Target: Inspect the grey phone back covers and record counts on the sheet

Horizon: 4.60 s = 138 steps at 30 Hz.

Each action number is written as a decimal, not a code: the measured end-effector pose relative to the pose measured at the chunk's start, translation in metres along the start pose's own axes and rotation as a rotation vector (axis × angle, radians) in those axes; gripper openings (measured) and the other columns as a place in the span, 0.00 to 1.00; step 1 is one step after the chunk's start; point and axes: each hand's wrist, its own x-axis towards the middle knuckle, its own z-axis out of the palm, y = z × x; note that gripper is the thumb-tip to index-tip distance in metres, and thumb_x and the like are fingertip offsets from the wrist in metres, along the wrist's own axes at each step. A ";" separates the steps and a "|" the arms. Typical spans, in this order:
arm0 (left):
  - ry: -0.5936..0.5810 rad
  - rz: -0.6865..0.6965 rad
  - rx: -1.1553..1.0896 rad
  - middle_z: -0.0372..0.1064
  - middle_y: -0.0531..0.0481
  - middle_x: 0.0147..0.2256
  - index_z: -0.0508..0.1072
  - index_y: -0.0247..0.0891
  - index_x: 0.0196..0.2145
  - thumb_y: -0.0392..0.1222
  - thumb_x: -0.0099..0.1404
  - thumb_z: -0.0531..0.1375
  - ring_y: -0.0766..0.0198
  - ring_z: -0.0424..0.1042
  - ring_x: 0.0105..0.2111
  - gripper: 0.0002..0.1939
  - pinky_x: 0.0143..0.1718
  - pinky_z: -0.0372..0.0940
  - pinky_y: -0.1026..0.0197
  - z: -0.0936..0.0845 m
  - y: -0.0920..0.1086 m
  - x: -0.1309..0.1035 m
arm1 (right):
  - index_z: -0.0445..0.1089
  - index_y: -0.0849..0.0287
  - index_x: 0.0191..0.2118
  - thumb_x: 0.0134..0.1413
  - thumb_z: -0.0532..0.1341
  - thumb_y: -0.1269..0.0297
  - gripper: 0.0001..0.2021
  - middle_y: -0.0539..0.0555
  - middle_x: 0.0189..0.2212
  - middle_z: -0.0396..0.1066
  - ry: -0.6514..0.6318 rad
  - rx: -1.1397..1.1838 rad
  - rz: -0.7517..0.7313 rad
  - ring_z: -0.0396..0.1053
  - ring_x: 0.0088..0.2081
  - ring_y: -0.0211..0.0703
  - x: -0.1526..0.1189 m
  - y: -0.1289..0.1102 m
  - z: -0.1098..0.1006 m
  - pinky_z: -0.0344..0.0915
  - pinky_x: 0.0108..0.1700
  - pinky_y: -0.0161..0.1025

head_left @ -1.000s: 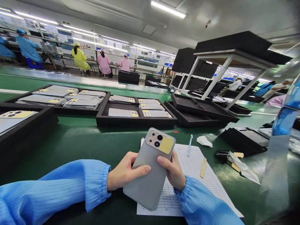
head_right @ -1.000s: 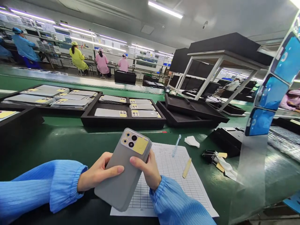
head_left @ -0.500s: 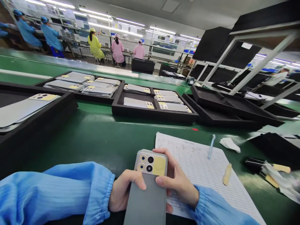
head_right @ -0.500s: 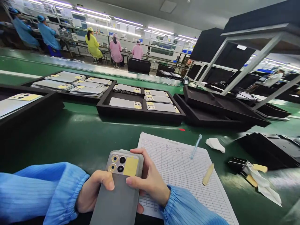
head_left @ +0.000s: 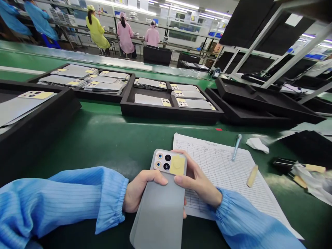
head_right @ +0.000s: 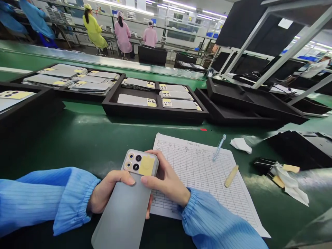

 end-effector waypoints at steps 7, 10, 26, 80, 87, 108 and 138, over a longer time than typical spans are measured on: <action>0.169 0.057 0.129 0.73 0.39 0.32 0.68 0.26 0.43 0.38 0.48 0.57 0.54 0.73 0.33 0.23 0.39 0.63 0.56 0.006 -0.001 -0.003 | 0.55 0.53 0.49 0.49 0.63 0.59 0.23 0.53 0.41 0.66 0.001 -0.074 0.015 0.66 0.43 0.45 0.000 0.002 -0.004 0.62 0.43 0.41; 0.173 0.094 0.172 0.73 0.43 0.31 0.67 0.32 0.45 0.33 0.48 0.59 0.55 0.73 0.33 0.23 0.41 0.63 0.53 0.008 0.000 -0.002 | 0.57 0.54 0.48 0.53 0.59 0.56 0.18 0.53 0.42 0.64 0.069 -0.145 0.010 0.66 0.42 0.43 0.002 0.003 -0.006 0.63 0.43 0.40; -0.041 -0.083 -0.081 0.71 0.37 0.35 0.67 0.25 0.44 0.51 0.51 0.54 0.50 0.72 0.35 0.28 0.39 0.61 0.54 0.000 0.007 -0.001 | 0.64 0.54 0.47 0.55 0.56 0.53 0.16 0.53 0.40 0.69 0.106 -0.261 0.066 0.67 0.40 0.44 0.006 -0.002 -0.009 0.63 0.40 0.40; -0.011 0.059 0.187 0.73 0.46 0.38 0.65 0.32 0.49 0.32 0.42 0.56 0.53 0.72 0.39 0.32 0.42 0.62 0.56 0.000 0.000 -0.001 | 0.59 0.54 0.50 0.43 0.64 0.66 0.26 0.56 0.50 0.61 0.019 -0.367 -0.270 0.64 0.49 0.51 -0.004 -0.004 -0.003 0.63 0.49 0.45; 0.053 0.064 0.248 0.73 0.50 0.31 0.69 0.34 0.46 0.27 0.44 0.57 0.57 0.73 0.36 0.28 0.40 0.62 0.58 0.005 0.003 0.001 | 0.71 0.53 0.44 0.45 0.65 0.66 0.16 0.53 0.46 0.67 0.284 -0.577 -0.369 0.65 0.48 0.47 -0.003 0.002 0.003 0.65 0.48 0.41; 0.061 0.018 0.205 0.73 0.49 0.32 0.72 0.36 0.43 0.27 0.46 0.61 0.66 0.70 0.32 0.24 0.39 0.61 0.60 0.006 0.005 0.000 | 0.74 0.50 0.40 0.56 0.57 0.63 0.10 0.52 0.46 0.70 0.292 -0.461 -0.316 0.66 0.49 0.47 -0.005 -0.001 0.001 0.64 0.50 0.44; 0.155 0.219 0.076 0.74 0.42 0.36 0.69 0.33 0.46 0.37 0.52 0.62 0.57 0.72 0.37 0.22 0.45 0.61 0.52 0.007 0.004 -0.001 | 0.66 0.50 0.49 0.51 0.62 0.62 0.18 0.53 0.53 0.60 0.356 -0.584 -0.315 0.58 0.55 0.50 -0.002 0.000 -0.004 0.61 0.53 0.44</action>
